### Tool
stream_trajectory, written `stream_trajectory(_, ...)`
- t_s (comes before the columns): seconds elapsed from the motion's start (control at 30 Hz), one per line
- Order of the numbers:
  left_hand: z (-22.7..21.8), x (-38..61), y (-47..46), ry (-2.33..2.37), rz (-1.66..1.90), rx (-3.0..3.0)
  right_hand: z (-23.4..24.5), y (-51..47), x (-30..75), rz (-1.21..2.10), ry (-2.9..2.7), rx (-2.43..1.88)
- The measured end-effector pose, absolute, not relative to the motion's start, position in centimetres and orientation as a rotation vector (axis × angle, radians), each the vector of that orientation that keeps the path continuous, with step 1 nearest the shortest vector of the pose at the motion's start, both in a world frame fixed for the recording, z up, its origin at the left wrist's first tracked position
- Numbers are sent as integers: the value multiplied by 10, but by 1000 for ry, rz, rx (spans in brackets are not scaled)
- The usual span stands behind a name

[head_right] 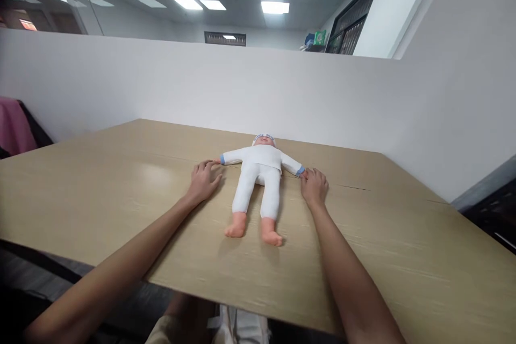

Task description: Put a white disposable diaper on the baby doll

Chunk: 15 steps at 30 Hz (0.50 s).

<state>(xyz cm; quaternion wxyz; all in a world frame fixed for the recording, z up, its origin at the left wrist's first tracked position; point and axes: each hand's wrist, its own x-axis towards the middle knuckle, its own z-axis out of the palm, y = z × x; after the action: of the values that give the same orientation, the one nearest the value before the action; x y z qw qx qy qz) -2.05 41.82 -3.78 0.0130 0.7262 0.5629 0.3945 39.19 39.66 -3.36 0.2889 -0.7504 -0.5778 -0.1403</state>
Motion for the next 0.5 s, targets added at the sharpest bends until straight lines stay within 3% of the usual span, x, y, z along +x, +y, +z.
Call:
stream_trajectory(0.23, -12, 5, 264, 1384, 1576, 2151, -29, 333, 350, -306, -1567, -1907)
stream_trajectory(0.37, -88, 0, 133, 980, 1699, 2028, -33, 214, 325, -278, -1698, -1696)
stream_trajectory(0.43, -140, -4, 83, 864, 1399, 2019, -52, 141, 312, -227, -1635, -1484)
stream_trajectory(0.5, -181, -7, 52, 1151, 1049, 1808, -82, 77, 298, -113, -1649, -1369)
